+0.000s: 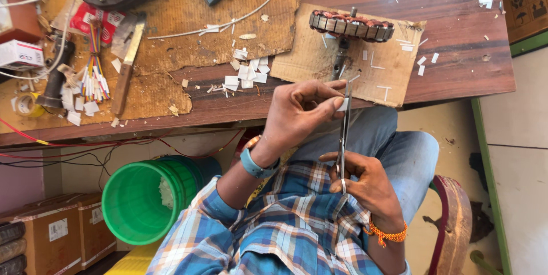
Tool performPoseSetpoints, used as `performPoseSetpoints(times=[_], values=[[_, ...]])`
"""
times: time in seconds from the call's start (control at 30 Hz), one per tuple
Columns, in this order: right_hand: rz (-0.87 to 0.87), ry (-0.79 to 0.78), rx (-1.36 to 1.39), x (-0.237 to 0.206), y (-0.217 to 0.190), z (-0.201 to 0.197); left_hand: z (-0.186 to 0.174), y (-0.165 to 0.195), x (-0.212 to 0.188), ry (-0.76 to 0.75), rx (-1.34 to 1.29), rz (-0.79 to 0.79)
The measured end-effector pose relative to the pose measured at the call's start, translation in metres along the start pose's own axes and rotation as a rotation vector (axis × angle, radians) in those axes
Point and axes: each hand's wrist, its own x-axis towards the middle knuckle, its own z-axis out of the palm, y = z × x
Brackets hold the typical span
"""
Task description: The person cuts small white plastic pieces with scissors and inserts them into slots on a motor rotor. They use a screwdriver to adjust the rotor and continue placing the plastic pieces into the assembly.
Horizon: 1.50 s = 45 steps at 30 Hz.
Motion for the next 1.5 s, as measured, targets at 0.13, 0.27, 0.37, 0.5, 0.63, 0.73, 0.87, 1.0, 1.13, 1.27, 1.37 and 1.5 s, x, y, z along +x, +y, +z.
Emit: performPoseSetpoints(times=[0.13,0.27,0.37,0.5,0.63,0.73,0.87,1.0,1.13,1.27,1.37,1.5], values=[[0.002,-0.018,0.0,-0.003,0.004,-0.003,-0.005,-0.003,0.004,-0.077,0.002,0.019],[-0.002,0.005,0.01,-0.004,0.01,-0.007,-0.007,-0.006,0.007,-0.077,-0.066,-0.063],[0.002,0.039,-0.026,-0.011,0.016,-0.01,-0.004,-0.006,0.007,-0.086,-0.093,-0.131],[0.013,0.088,-0.029,-0.024,0.022,-0.013,0.001,-0.003,0.009,-0.108,-0.163,-0.147],[-0.146,0.28,0.101,-0.026,0.015,-0.005,0.002,0.006,0.012,-0.11,-0.19,-0.127],[-0.423,0.522,0.131,-0.017,-0.003,0.002,0.006,0.008,0.006,-0.212,-0.503,-0.195],[-0.596,0.602,0.278,-0.007,-0.033,0.008,0.03,-0.006,-0.016,-0.201,-0.555,-0.286],[-0.582,0.684,0.254,-0.005,-0.047,0.012,0.062,-0.028,-0.03,-0.147,-0.563,-0.188],[-0.531,0.709,0.096,-0.009,-0.046,0.001,0.06,-0.027,-0.03,-0.196,-0.449,-0.156],[-0.381,0.616,0.123,-0.019,-0.044,-0.019,0.045,-0.006,-0.028,-0.234,0.336,0.115],[-0.376,0.558,0.097,-0.025,-0.042,-0.03,0.045,0.007,-0.024,-0.237,0.477,0.189],[-0.154,0.297,0.041,-0.02,-0.035,-0.041,0.044,0.011,-0.012,-0.179,0.213,-0.019]])
